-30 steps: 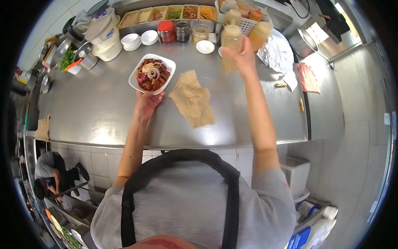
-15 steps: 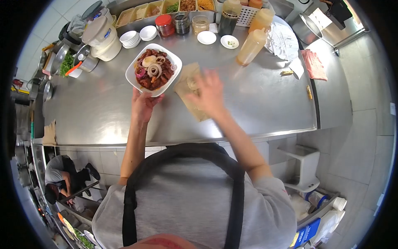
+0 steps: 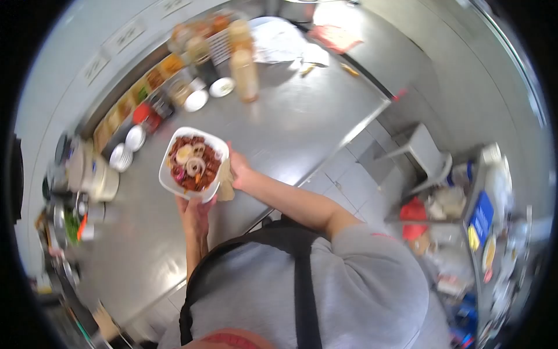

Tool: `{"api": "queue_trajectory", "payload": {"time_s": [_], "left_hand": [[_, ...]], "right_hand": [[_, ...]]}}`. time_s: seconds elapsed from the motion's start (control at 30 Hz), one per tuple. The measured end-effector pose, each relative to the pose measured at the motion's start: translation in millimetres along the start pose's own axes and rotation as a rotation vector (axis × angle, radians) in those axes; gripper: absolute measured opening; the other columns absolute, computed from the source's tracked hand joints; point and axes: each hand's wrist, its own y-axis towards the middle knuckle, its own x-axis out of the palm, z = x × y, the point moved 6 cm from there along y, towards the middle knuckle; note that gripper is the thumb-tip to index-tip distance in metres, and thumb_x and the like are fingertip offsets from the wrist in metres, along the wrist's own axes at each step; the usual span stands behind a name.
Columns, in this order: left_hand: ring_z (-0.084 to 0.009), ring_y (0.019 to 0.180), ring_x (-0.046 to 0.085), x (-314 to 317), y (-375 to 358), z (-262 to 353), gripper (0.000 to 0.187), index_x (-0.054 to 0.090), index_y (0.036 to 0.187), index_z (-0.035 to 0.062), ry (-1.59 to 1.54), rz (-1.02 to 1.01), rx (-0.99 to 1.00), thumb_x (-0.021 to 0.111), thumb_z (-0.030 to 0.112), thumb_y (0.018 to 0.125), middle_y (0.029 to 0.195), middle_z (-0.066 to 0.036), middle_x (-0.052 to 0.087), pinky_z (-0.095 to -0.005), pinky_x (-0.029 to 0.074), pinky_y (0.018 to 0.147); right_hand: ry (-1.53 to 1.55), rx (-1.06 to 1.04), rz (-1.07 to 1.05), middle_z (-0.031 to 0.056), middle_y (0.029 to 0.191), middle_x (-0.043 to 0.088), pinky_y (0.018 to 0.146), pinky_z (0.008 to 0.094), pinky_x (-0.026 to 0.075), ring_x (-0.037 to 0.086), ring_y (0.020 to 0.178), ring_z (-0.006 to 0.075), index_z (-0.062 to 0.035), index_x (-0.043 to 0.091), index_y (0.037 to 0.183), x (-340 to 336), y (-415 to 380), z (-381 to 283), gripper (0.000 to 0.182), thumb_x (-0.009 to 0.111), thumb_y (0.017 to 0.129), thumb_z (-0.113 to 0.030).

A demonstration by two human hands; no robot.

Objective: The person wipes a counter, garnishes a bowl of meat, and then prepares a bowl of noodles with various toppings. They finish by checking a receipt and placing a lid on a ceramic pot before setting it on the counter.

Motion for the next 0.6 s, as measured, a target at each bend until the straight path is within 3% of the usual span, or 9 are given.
{"api": "queue_trajectory", "payload": {"time_s": [0.1, 0.2, 0.23, 0.3, 0.4, 0.5, 0.53, 0.6], "left_hand": [[-0.0287, 0.098, 0.059, 3.9, 1.8, 10.3, 0.063, 0.029, 0.131, 0.0088, 0.041, -0.100, -0.143, 0.050, 0.000, 0.073, 0.122, -0.015, 0.048, -0.0382, 0.059, 0.068], [-0.0281, 0.090, 0.063, 32.2, 1.0, 30.7, 0.065, 0.030, 0.130, 0.0048, -0.006, -0.280, -0.219, 0.051, 0.001, 0.069, 0.119, -0.017, 0.050, -0.0351, 0.060, 0.065], [-0.0279, 0.087, 0.063, 39.4, 0.4, 31.9, 0.065, 0.030, 0.130, 0.0041, -0.006, -0.342, -0.259, 0.052, 0.002, 0.069, 0.118, -0.018, 0.051, -0.0344, 0.060, 0.064], [-0.0275, 0.081, 0.065, 72.9, -3.4, 26.8, 0.066, 0.030, 0.130, 0.0027, 0.010, -0.440, -0.321, 0.053, 0.003, 0.069, 0.116, -0.018, 0.052, -0.0329, 0.060, 0.062], [-0.0271, 0.073, 0.065, 137.6, -6.8, 4.6, 0.066, 0.026, 0.132, 0.0043, -0.023, -0.532, -0.310, 0.048, 0.001, 0.071, 0.111, -0.019, 0.054, -0.0317, 0.059, 0.055], [-0.0211, 0.064, 0.064, 199.1, -1.3, -34.6, 0.066, 0.024, 0.132, 0.0061, 0.029, -0.567, -0.310, 0.046, 0.001, 0.070, 0.104, -0.017, 0.056, -0.0285, 0.057, 0.049], [-0.0200, 0.063, 0.063, 216.9, -0.4, -47.9, 0.066, 0.025, 0.132, 0.0062, 0.030, -0.610, -0.317, 0.046, 0.001, 0.070, 0.104, -0.016, 0.057, -0.0280, 0.056, 0.048], [-0.0176, 0.056, 0.061, 256.7, -0.4, -74.9, 0.065, 0.025, 0.131, 0.0073, 0.039, -0.663, -0.341, 0.046, 0.003, 0.070, 0.097, -0.016, 0.058, -0.0260, 0.055, 0.046]], "right_hand": [[-0.090, 0.003, -0.265, 0.0163, 0.115, 0.057, 0.091, 0.0419, 0.045, 0.058, 0.100, 0.0262, -0.0018, 0.052, 0.118, -5.8, 18.1, -27.8, 0.053, 0.043, 0.091, -0.046], [-0.311, -0.229, -0.137, 0.0151, 0.110, 0.060, 0.087, 0.0372, 0.047, 0.059, 0.099, 0.0244, -0.0005, 0.054, 0.114, 8.4, -5.9, -74.0, 0.054, 0.046, 0.089, -0.048], [-0.740, -0.472, -0.052, 0.0132, 0.110, 0.061, 0.085, 0.0345, 0.047, 0.060, 0.098, 0.0265, -0.0055, 0.055, 0.116, -8.2, 0.6, -98.0, 0.052, 0.049, 0.087, -0.048], [-1.923, -0.684, 0.173, 0.0147, 0.118, 0.056, 0.093, 0.0441, 0.040, 0.052, 0.110, 0.0313, -0.0095, 0.049, 0.125, -1.4, -45.1, -131.7, 0.054, 0.050, 0.084, -0.046], [-2.375, -0.812, 0.219, 0.0157, 0.132, 0.043, 0.098, 0.0576, 0.028, 0.037, 0.124, 0.0337, -0.0166, 0.043, 0.131, -33.3, -122.0, -126.9, 0.058, 0.052, 0.081, -0.043], [-2.284, -0.978, 0.433, 0.0144, 0.141, 0.029, 0.097, 0.0661, 0.018, 0.026, 0.130, 0.0325, -0.0170, 0.038, 0.134, -79.3, -166.6, -159.5, 0.060, 0.050, 0.082, -0.046], [-2.268, -1.121, 0.588, 0.0143, 0.138, 0.033, 0.096, 0.0645, 0.022, 0.032, 0.126, 0.0333, -0.0156, 0.041, 0.131, -98.4, -194.8, -173.2, 0.058, 0.055, 0.081, -0.043], [-1.995, -1.178, 0.764, 0.0160, 0.132, 0.039, 0.095, 0.0580, 0.029, 0.035, 0.124, 0.0336, -0.0123, 0.047, 0.124, -135.4, -270.9, -203.9, 0.054, 0.061, 0.078, -0.036]]}}
